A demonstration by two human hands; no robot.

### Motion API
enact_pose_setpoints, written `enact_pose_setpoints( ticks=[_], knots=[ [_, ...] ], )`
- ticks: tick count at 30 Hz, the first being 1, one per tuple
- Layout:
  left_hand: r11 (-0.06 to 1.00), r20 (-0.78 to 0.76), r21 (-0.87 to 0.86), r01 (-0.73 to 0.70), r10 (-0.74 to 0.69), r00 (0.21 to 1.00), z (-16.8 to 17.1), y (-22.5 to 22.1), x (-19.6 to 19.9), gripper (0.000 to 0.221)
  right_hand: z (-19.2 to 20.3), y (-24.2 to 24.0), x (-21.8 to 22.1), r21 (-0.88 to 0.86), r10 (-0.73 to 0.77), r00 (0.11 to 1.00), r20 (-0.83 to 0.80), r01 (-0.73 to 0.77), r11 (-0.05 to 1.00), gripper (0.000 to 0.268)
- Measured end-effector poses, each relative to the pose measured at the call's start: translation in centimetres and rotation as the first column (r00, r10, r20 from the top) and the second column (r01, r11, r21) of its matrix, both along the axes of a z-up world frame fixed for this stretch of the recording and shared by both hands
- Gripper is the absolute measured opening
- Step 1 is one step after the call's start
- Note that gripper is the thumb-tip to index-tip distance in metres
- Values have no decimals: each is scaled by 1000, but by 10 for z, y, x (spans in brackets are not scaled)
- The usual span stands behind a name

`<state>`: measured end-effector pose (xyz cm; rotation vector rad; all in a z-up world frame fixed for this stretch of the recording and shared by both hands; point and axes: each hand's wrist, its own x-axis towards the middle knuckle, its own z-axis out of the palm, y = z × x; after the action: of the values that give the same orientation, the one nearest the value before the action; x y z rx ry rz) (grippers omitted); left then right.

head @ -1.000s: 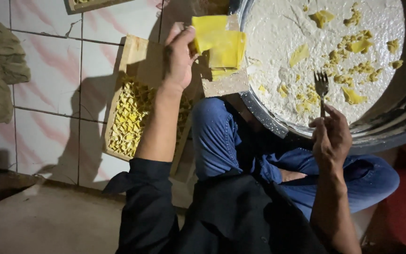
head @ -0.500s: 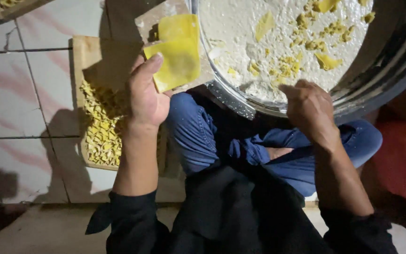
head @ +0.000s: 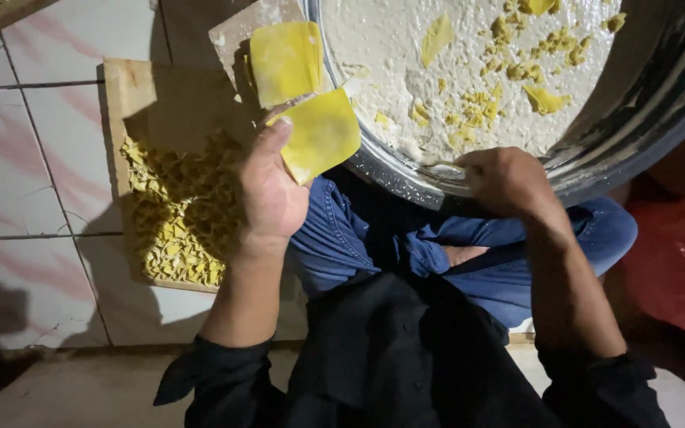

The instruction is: A person sitting on the floor is filling and folding small squares of dough into dumplings.

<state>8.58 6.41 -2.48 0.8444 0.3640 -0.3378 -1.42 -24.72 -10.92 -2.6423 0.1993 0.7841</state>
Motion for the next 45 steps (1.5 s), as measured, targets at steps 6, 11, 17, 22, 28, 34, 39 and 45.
enact_pose_setpoints(
  ticks=[6, 11, 17, 22, 28, 34, 39, 45],
  knots=[
    [994, -74, 111, -10, 18, 997, -60, 3, -8, 28, 98, 18, -1, 549, -392, 920, 13, 321, 772, 38],
    [996, -49, -92, -6, 1, 999, -45, -66, -21, 36, 49, 3, -43, 745, -491, 815, 308, 115, 658, 30],
    [975, -113, -223, -24, -1, 994, -34, -99, -28, 40, 9, 22, -48, 466, -336, 571, 749, -94, 880, 25],
    [970, -104, -192, -147, 129, 986, -14, -101, -25, 44, 54, 26, -48, 497, -378, 574, 726, -58, 866, 18],
    [986, 132, 166, 21, -44, 990, 20, -99, -37, 36, 47, 16, -48, 677, -485, 679, 551, -23, 736, 14],
    [978, 189, 196, 71, -108, 976, -17, -99, -41, 42, 71, 24, -43, 725, -524, 699, 486, 12, 689, 23],
    [1000, 80, 24, -4, 2, 997, -11, -98, -31, 54, 114, 36, -48, 622, -495, 771, 400, 168, 764, 17],
    [990, 85, 136, -37, 26, 996, -10, -115, -50, 45, 100, 47, -50, 738, -538, 788, 300, 166, 654, 23]
  ],
)
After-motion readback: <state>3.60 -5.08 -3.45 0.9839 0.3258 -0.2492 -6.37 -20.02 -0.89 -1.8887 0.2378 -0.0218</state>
